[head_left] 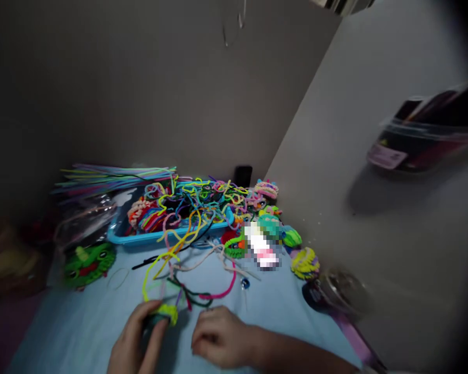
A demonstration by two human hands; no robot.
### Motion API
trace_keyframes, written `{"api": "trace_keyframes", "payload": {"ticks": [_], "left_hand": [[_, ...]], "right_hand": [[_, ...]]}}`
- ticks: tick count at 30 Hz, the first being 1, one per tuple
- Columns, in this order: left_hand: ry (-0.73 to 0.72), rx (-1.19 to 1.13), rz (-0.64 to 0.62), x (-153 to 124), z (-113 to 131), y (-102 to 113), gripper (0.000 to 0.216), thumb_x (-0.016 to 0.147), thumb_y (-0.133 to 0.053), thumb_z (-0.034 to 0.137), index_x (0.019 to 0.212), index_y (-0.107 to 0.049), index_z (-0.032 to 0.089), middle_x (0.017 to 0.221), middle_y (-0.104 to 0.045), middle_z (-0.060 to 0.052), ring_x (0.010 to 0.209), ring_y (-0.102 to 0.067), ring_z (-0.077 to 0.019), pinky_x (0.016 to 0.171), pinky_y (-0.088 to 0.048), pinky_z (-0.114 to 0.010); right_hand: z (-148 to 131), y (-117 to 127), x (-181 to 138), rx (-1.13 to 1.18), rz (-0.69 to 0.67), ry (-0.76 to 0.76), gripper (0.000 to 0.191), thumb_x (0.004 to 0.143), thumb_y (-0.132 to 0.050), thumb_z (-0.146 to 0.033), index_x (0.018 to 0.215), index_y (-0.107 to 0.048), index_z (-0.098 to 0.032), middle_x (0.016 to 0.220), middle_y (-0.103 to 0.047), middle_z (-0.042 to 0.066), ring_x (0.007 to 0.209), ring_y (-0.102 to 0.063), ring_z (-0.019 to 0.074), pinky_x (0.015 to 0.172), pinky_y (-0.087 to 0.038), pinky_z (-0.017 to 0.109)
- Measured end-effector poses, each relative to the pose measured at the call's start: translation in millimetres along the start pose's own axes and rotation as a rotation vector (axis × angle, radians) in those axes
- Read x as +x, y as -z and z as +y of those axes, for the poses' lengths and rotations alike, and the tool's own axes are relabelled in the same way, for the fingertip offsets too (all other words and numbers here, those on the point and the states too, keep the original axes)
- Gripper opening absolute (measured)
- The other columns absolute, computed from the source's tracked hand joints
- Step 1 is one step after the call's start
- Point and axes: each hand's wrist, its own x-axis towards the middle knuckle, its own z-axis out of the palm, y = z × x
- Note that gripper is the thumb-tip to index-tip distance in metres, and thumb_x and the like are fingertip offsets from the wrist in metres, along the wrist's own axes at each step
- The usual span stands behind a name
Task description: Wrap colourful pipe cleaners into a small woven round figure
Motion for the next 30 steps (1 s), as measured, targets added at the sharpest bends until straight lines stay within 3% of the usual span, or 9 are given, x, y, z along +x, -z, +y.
{"api": "trace_keyframes", "payload": {"ticks": [2, 5, 8, 14, 17, 22, 25, 30], "left_hand": [[-0.049, 0.017, 0.002, 8.3, 4.8, 3.9, 0.032, 0.08, -0.059, 0.042, 0.103, -0.059, 0.021, 0.088, -0.071, -0.005, 0.073, -0.069, -0.0189, 0.063, -0.056, -0.026], [-0.055, 0.027, -0.024, 14.5, 11.9, 5.7, 0.033, 0.082, -0.055, 0.042, 0.105, -0.056, 0.018, 0.087, -0.068, -0.007, 0.074, -0.067, -0.0192, 0.064, -0.055, -0.029], [-0.119, 0.014, -0.044, 15.6, 17.7, 6.3, 0.028, 0.085, -0.051, 0.037, 0.104, -0.055, 0.017, 0.09, -0.065, -0.007, 0.081, -0.065, -0.0197, 0.072, -0.054, -0.032], [-0.276, 0.011, 0.039, 24.2, 17.2, 20.3, 0.018, 0.087, -0.048, 0.027, 0.101, -0.054, 0.018, 0.095, -0.06, -0.008, 0.093, -0.06, -0.0212, 0.084, -0.05, -0.037], [-0.326, 0.027, 0.096, 34.0, 7.2, 30.5, 0.019, 0.087, -0.048, 0.024, 0.104, -0.053, 0.018, 0.099, -0.059, -0.009, 0.097, -0.058, -0.0217, 0.087, -0.049, -0.038], [-0.383, 0.073, 0.081, 46.9, -10.3, 37.6, 0.024, 0.088, -0.045, 0.019, 0.11, -0.054, 0.019, 0.105, -0.058, -0.009, 0.102, -0.056, -0.0219, 0.091, -0.047, -0.04], [-0.338, 0.089, 0.138, 48.1, -13.2, 33.6, 0.025, 0.088, -0.048, 0.021, 0.111, -0.054, 0.02, 0.11, -0.055, -0.01, 0.107, -0.055, -0.0228, 0.095, -0.046, -0.042], [-0.097, 0.031, 0.28, 48.1, -6.5, 15.9, 0.036, 0.081, -0.06, 0.032, 0.114, -0.053, 0.019, 0.117, -0.052, -0.012, 0.114, -0.051, -0.0276, 0.095, -0.047, -0.046]], "right_hand": [[-11.9, 3.2, 5.7, -0.049, 0.114, -0.021, 0.023, 0.088, -0.048, -0.029, 0.075, -0.065, -0.021, 0.065, -0.065, 0.001, 0.062, -0.06, 0.0128, 0.06, -0.048, 0.023], [-27.7, 4.8, 17.1, -0.15, 0.441, -0.093, 0.016, 0.088, -0.052, -0.025, 0.089, -0.067, -0.021, 0.08, -0.065, 0.005, 0.08, -0.06, 0.0166, 0.073, -0.049, 0.029], [-35.8, 0.2, 33.3, -0.227, 0.555, -0.091, 0.026, 0.085, -0.057, -0.024, 0.11, -0.064, -0.022, 0.105, -0.06, 0.008, 0.102, -0.054, 0.0209, 0.09, -0.046, 0.038], [-37.4, -15.8, 75.3, -0.219, 0.444, -0.051, 0.01, 0.085, -0.061, -0.018, 0.086, -0.071, -0.022, 0.084, -0.061, 0.003, 0.09, -0.054, 0.0187, 0.087, -0.043, 0.037], [-32.8, -21.2, 98.1, -0.165, 0.418, -0.064, 0.005, 0.08, -0.069, -0.019, 0.084, -0.071, -0.022, 0.085, -0.058, 0.001, 0.091, -0.054, 0.0168, 0.09, -0.042, 0.035], [-14.8, -33.2, 120.3, 0.006, 0.37, -0.178, 0.008, 0.074, -0.074, -0.017, 0.08, -0.069, -0.02, 0.092, -0.046, 0.0, 0.094, -0.051, 0.014, 0.091, -0.043, 0.03], [-5.7, -39.1, 118.2, 0.084, 0.387, -0.168, 0.004, 0.078, -0.068, -0.016, 0.078, -0.065, -0.019, 0.088, -0.045, 0.0, 0.09, -0.051, 0.0138, 0.087, -0.044, 0.028], [-0.3, -30.9, 115.6, 0.16, 0.605, -0.16, 0.01, 0.081, -0.061, -0.026, 0.074, -0.06, -0.019, 0.083, -0.046, 0.001, 0.08, -0.049, 0.0145, 0.073, -0.042, 0.026]]}}
